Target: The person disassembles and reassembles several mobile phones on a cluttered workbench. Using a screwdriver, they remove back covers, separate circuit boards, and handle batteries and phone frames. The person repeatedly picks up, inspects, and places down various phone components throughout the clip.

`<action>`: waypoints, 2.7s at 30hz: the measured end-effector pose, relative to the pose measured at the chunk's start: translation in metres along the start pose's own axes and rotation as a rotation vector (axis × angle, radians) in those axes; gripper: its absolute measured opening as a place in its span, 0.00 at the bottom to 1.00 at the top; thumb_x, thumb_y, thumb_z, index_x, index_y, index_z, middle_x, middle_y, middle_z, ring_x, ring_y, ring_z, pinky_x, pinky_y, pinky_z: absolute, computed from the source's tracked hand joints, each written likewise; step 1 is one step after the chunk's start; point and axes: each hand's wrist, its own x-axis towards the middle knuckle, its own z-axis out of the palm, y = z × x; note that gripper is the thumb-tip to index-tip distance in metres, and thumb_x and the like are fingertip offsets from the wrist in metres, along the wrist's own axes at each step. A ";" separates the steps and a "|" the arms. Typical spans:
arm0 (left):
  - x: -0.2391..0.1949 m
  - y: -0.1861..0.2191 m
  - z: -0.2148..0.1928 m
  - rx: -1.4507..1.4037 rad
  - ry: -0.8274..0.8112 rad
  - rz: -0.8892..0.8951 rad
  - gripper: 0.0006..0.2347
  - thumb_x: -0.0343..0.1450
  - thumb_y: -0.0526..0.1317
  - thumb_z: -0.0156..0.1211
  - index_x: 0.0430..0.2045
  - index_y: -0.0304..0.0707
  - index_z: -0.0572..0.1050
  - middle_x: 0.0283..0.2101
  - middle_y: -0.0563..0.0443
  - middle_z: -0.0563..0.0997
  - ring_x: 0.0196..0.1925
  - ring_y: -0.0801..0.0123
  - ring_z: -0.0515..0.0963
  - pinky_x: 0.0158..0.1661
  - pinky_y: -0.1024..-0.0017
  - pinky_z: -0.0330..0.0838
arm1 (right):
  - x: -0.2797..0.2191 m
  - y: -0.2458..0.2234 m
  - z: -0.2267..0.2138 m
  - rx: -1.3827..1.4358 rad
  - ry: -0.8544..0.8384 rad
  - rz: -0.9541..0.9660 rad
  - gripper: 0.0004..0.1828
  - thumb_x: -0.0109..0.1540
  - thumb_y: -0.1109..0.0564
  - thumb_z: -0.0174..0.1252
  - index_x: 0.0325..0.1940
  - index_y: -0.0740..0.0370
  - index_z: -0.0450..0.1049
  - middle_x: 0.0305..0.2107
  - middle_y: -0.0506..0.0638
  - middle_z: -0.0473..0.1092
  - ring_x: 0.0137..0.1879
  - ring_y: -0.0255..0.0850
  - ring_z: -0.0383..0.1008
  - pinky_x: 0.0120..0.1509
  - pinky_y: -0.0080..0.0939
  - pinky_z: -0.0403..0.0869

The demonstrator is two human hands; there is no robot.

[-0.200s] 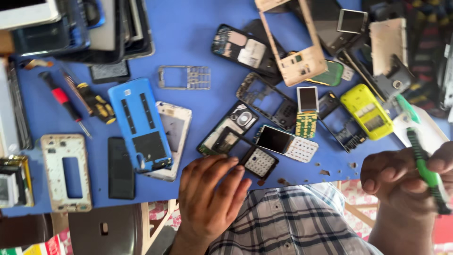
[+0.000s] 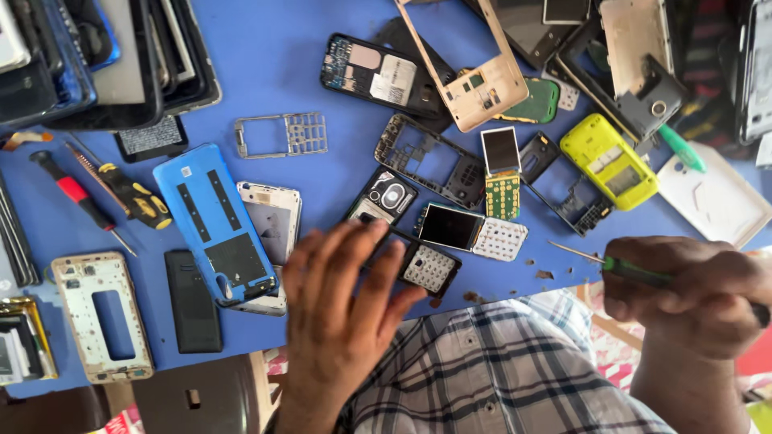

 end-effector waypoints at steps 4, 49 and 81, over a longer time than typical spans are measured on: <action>0.011 -0.007 -0.011 0.090 -0.054 -0.054 0.26 0.67 0.53 0.70 0.53 0.35 0.74 0.59 0.45 0.74 0.62 0.52 0.74 0.62 0.46 0.62 | 0.001 0.002 0.036 -0.321 0.028 -0.056 0.15 0.66 0.50 0.60 0.39 0.68 0.72 0.40 0.63 0.76 0.34 0.46 0.82 0.37 0.46 0.82; -0.009 0.007 0.007 -0.001 -0.214 -0.055 0.31 0.56 0.51 0.78 0.52 0.39 0.74 0.60 0.48 0.73 0.64 0.57 0.70 0.61 0.45 0.54 | 0.060 0.015 0.075 -1.471 -0.288 -0.214 0.20 0.58 0.53 0.76 0.49 0.57 0.77 0.52 0.51 0.76 0.57 0.48 0.76 0.59 0.53 0.70; -0.025 -0.016 0.030 -0.093 -0.045 0.000 0.28 0.63 0.53 0.77 0.53 0.38 0.75 0.57 0.54 0.77 0.62 0.63 0.75 0.63 0.48 0.56 | 0.077 0.042 0.081 -0.988 0.046 0.149 0.13 0.67 0.72 0.68 0.48 0.67 0.69 0.56 0.57 0.75 0.57 0.36 0.78 0.56 0.32 0.80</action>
